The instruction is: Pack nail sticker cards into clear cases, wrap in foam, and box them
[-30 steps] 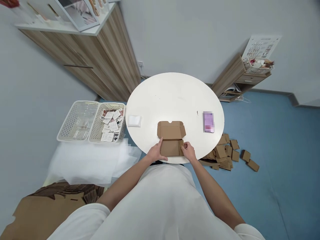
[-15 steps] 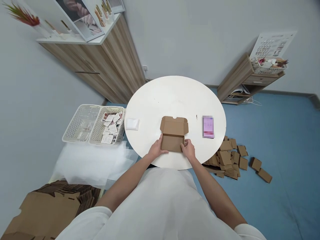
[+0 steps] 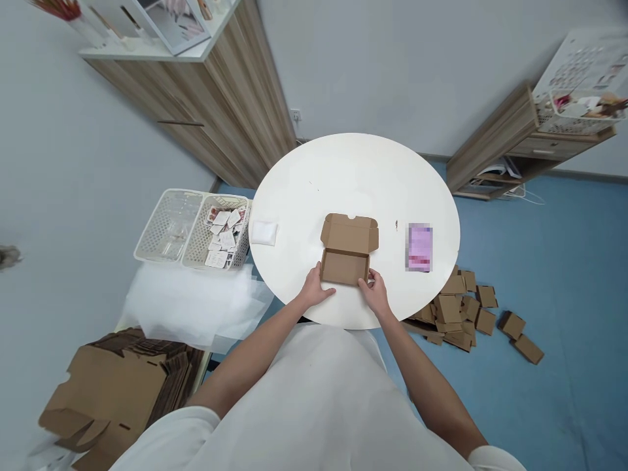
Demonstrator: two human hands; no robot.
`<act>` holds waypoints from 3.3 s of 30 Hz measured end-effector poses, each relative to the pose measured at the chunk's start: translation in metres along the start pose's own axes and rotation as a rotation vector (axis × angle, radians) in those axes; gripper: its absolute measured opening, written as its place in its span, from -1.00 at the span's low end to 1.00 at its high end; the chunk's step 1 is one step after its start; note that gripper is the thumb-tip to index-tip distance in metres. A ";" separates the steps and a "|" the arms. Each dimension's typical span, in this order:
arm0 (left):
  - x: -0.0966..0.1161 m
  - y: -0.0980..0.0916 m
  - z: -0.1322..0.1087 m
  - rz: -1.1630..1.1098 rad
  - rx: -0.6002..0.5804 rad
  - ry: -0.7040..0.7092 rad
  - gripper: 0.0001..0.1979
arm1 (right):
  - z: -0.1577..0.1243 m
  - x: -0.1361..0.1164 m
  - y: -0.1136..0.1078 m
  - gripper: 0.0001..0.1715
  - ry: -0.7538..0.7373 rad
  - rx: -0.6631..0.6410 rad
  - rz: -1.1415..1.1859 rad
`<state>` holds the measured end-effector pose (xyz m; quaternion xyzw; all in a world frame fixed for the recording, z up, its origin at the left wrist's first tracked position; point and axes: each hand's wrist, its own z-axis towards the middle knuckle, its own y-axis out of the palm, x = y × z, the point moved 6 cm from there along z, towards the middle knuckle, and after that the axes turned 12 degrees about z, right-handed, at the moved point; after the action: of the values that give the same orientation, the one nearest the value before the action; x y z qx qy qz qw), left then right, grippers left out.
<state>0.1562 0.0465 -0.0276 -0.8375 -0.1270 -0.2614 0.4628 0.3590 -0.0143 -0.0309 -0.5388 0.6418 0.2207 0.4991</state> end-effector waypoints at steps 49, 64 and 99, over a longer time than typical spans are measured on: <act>-0.121 -0.124 0.016 -0.482 0.312 -0.070 -0.64 | 0.008 -0.081 0.210 -0.57 0.034 -0.119 0.196; 0.040 -0.034 0.009 -0.112 0.176 0.282 -0.60 | -0.018 -0.049 0.034 -0.45 -0.098 -0.032 -0.013; 0.050 -0.069 0.059 -0.596 -0.098 -0.101 -0.30 | 0.062 -0.044 -0.016 -0.24 0.118 -0.137 0.485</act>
<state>0.1857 0.1321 0.0230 -0.7966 -0.3773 -0.3496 0.3176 0.3955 0.0525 -0.0130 -0.4138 0.7638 0.3448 0.3557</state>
